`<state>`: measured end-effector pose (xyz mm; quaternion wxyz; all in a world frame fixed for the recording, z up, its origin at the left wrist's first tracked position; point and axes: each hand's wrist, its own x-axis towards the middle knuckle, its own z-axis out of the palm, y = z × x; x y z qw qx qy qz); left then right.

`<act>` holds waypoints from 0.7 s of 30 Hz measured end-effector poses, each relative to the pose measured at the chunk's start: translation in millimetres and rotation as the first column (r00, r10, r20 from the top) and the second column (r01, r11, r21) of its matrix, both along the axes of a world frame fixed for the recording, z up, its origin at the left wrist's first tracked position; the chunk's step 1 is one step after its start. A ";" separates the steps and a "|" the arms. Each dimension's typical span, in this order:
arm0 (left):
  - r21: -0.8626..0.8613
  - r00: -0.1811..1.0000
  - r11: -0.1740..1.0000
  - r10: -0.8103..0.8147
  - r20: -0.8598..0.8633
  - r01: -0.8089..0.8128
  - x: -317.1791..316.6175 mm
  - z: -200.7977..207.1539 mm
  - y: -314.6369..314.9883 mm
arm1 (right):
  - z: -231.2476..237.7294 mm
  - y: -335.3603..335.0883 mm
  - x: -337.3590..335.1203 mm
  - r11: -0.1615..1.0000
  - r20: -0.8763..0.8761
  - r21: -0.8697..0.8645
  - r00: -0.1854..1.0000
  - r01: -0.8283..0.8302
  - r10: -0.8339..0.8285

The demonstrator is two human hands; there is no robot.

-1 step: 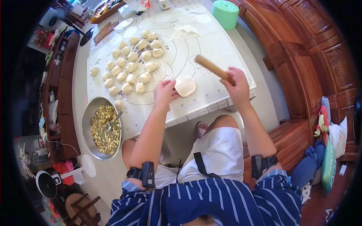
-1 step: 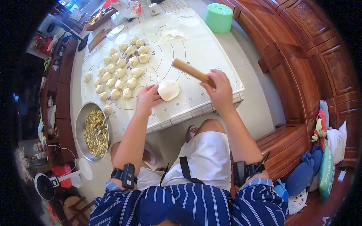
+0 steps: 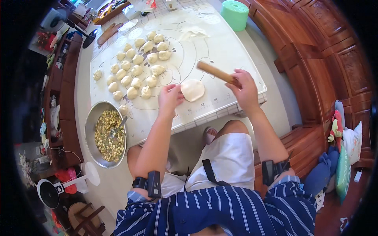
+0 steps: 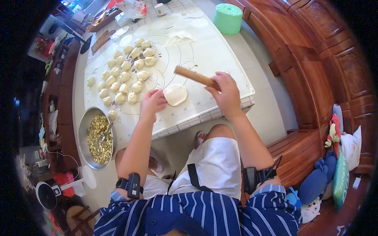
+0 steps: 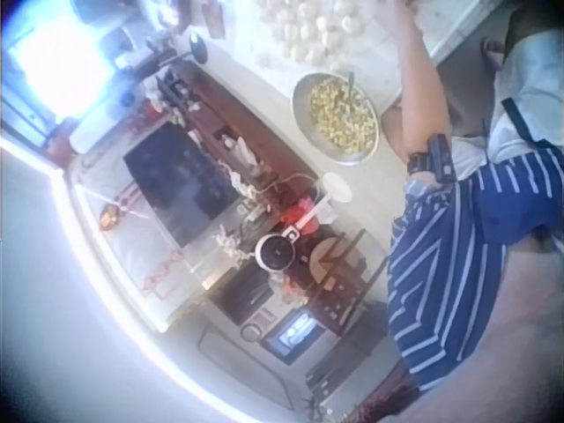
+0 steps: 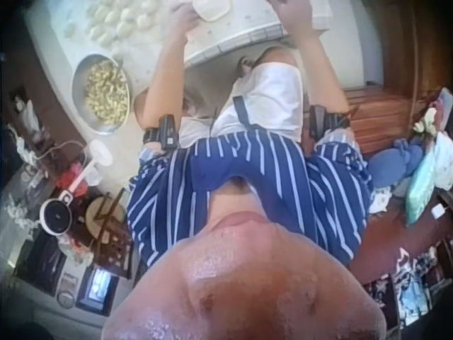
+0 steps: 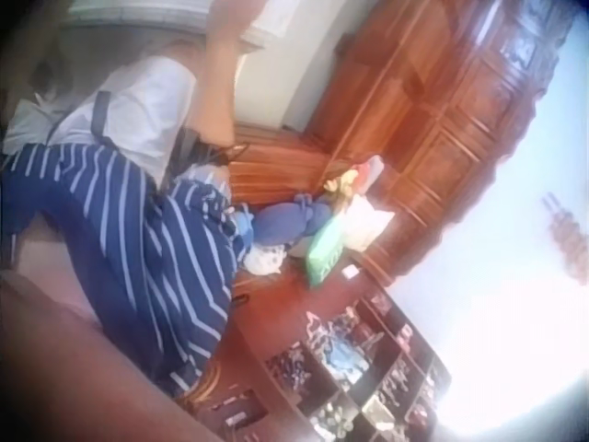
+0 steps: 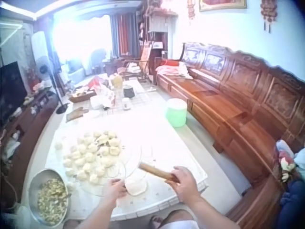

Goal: The person is filling and folding dough to make dumplings or buns at a table.

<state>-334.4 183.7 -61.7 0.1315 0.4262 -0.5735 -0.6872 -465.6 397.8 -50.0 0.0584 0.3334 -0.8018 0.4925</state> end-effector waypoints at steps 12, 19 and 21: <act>-0.946 0.978 0.323 -0.179 -0.105 -0.043 62.3 -1.8 4.2 | -32.4 -67.3 10.4 0.796 -0.302 0.598 0.891 -0.101 0.340; -0.938 0.965 0.340 -0.214 -0.149 -0.070 59.7 4.4 -2.7 | -38.8 -109.8 -11.8 0.655 -0.363 0.744 0.902 0.129 0.235; -0.937 0.976 0.344 -0.173 -0.132 -0.066 72.1 2.9 -8.6 | -38.4 -88.0 24.4 0.601 -0.289 0.787 0.943 0.137 0.164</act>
